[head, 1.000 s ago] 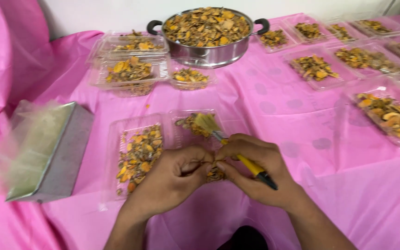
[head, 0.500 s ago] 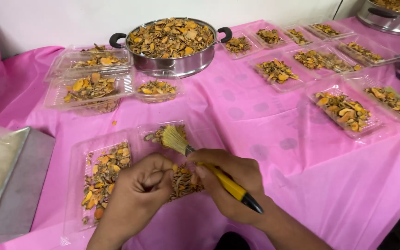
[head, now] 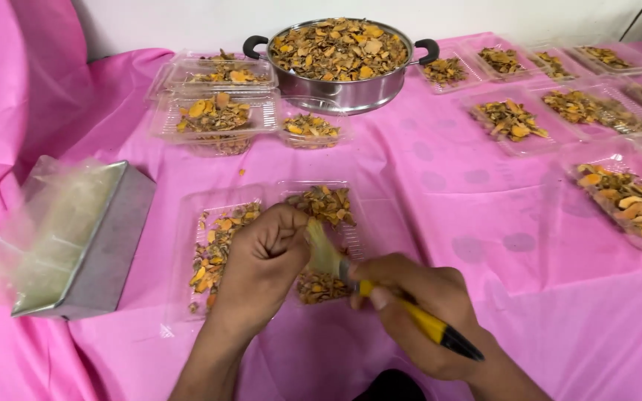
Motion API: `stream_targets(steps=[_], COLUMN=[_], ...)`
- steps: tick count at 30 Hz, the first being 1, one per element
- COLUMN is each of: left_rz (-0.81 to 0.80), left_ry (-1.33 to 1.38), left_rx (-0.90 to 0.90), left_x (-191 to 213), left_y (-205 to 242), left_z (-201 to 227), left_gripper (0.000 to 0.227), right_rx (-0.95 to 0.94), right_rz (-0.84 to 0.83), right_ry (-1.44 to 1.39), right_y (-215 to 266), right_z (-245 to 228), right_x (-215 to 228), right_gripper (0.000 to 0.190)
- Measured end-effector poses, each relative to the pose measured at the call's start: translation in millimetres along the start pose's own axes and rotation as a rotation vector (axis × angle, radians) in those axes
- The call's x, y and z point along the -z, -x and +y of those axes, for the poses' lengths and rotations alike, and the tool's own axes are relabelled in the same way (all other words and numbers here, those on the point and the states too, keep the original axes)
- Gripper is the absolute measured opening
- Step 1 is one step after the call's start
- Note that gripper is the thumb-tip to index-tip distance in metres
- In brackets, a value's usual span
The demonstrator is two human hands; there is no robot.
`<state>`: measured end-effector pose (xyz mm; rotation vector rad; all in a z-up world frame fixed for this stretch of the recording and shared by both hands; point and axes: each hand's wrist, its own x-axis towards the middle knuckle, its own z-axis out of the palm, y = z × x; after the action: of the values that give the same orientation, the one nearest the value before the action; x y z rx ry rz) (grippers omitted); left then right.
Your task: Sorting and cleaning dried tea leaves or flowers in plastic containers using a brush and hands to remove debris.
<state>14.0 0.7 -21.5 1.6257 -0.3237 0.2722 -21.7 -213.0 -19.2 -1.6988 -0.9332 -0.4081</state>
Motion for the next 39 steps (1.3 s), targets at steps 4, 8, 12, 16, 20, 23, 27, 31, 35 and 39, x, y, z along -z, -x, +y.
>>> stream_targets(steps=[4,8,12,16,20,23,27,31,35,39], left_rz=[-0.001,-0.053,-0.106,-0.122,-0.134,0.011,0.109,0.098,0.135,-0.122], left_ry=[0.084,0.115,0.104,-0.015,0.014,-0.148,-0.461,-0.45,-0.561,-0.715], left_rx=[0.036,0.025,0.051,0.038,0.018,-0.021,-0.031,0.026,0.04,0.073], left_x=[0.6,-4.3,-8.4,-1.8,9.1,14.0,22.0,25.8,28.5,23.7], left_y=[2.0,2.4,5.2,-2.8,-3.0,-6.8,-10.3,-7.1,-9.1,-8.7], left_z=[6.3,1.9,1.6,4.5,11.2,4.8,0.3,9.1,7.9,9.8], left_gripper=[0.023,0.018,0.015,0.02,0.018,0.011,0.016,0.016,0.019,0.023], right_rx=[0.019,0.056,0.138,0.249,0.218,0.081,0.031,-0.006,0.03,-0.019], right_rz=[0.059,0.254,0.125,0.053,-0.004,-0.078,-0.224,-0.214,-0.262,-0.311], right_ry=[-0.011,0.311,0.373,0.339,0.267,0.26,0.351,0.382,0.376,0.361], right_y=[-3.8,-16.8,-25.7,-51.0,-81.3,-108.6,-125.0,-107.3,-84.2,-65.2], right_z=[5.4,-2.9,21.2,30.2,41.3,57.9,72.9,11.6,-13.2,-7.7], right_x=[0.7,-3.1,-17.8,-15.0,-4.6,-2.7,-3.4,-3.2,6.9,16.2], right_gripper=[0.024,0.022,0.034,0.014,0.011,0.005,0.012,0.016,0.026,0.026])
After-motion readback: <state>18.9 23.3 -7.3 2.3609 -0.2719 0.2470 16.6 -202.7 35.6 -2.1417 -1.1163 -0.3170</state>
